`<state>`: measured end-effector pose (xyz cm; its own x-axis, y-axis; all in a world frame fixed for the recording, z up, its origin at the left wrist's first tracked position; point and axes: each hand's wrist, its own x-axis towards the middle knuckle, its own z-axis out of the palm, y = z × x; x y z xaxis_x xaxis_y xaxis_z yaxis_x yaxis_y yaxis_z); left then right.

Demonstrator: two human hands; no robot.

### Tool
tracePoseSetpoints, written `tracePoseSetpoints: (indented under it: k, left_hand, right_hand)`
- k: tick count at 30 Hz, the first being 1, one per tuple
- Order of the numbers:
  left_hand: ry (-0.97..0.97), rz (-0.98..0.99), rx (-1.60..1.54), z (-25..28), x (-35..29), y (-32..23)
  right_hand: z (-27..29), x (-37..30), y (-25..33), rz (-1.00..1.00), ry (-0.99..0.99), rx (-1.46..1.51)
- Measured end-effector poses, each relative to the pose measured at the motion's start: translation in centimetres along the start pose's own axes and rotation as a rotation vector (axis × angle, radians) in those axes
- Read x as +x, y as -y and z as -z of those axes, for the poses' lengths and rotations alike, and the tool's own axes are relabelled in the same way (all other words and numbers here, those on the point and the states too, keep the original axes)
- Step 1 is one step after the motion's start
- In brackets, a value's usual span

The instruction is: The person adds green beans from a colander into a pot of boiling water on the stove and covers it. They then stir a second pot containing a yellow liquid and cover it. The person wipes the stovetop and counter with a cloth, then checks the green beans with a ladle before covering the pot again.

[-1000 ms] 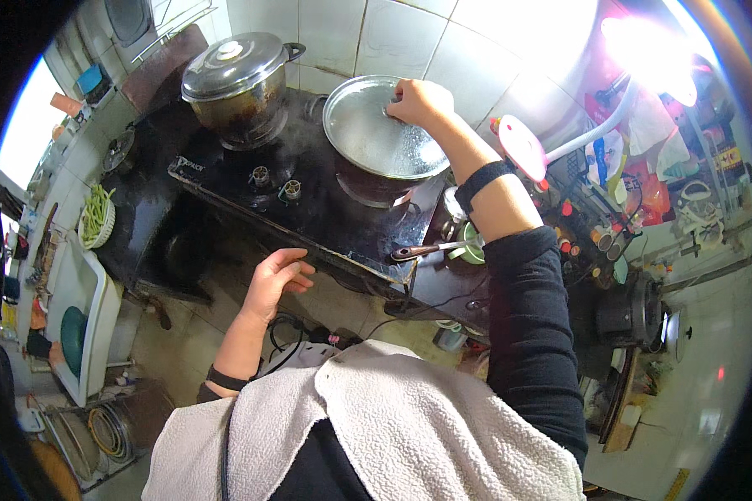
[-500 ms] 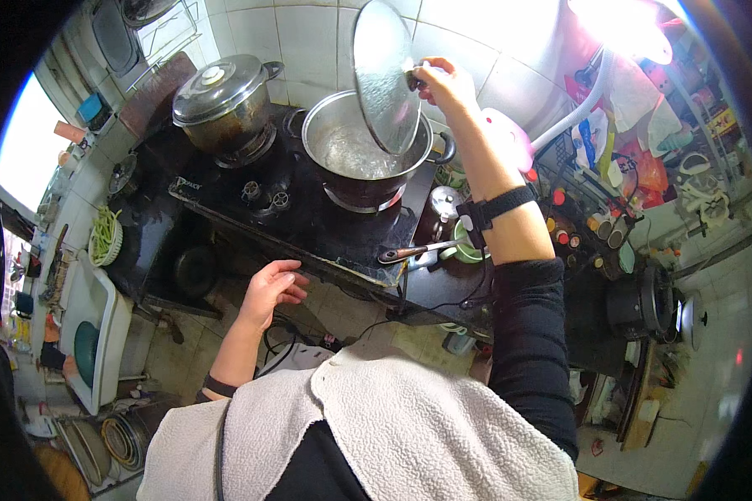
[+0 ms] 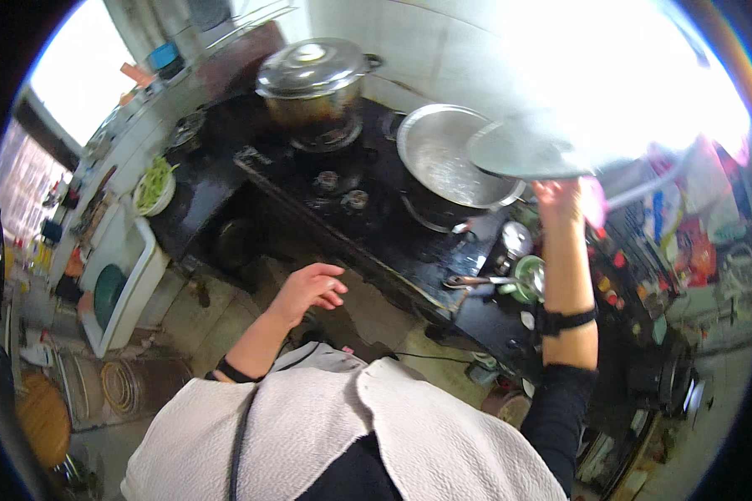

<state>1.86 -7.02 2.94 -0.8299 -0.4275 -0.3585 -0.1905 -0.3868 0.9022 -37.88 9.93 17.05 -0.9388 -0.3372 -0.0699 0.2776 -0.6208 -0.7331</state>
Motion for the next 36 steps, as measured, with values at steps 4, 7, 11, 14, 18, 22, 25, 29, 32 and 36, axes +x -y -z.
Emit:
tracePoseSetpoints:
  k: [4,7,11,14,18,22,25,29,32,36]
  left_hand:
    - [0.092,-0.001,0.036,4.0,1.2,-0.4]
    - [0.152,0.012,0.013,8.9,0.9,-1.2]
    - [0.173,0.027,-0.073,16.1,-0.4,-2.6]
    - [0.223,-0.009,-0.212,19.5,-1.1,-4.3]
    - [0.234,-0.081,-0.459,22.0,-1.6,-6.6]
    - [0.084,-0.209,-0.621,24.8,-2.0,-7.2]
    - [-0.123,-0.263,-0.650,27.8,-2.6,-6.5]
    - [-0.244,-0.282,-0.742,33.5,-1.9,-5.2]
    - [-0.315,-0.286,-0.816,38.8,-0.3,-4.5]
    - [-0.458,-0.287,-0.833,45.3,2.4,-3.7]
  right_hand:
    - [-0.5,-2.7,-1.4,0.054,0.005,0.124]
    - [-1.0,-5.8,-3.9,0.094,0.062,0.199]
    - [-3.5,-11.3,-10.0,0.159,0.274,0.098]
    - [-6.4,-13.8,-17.4,0.101,0.184,-0.025]
    - [-10.7,-16.9,-27.5,-0.194,0.340,-0.198]
    - [-15.8,-18.2,-36.9,-0.506,0.550,0.072]
    - [-19.2,-18.2,-42.5,-0.612,0.665,0.052]
    - [-23.8,-18.5,-49.2,-0.710,0.660,0.001]
    - [-26.9,-18.8,-53.5,-0.796,0.602,-0.039]
    - [-28.5,-18.9,-56.4,-0.839,0.647,-0.223]
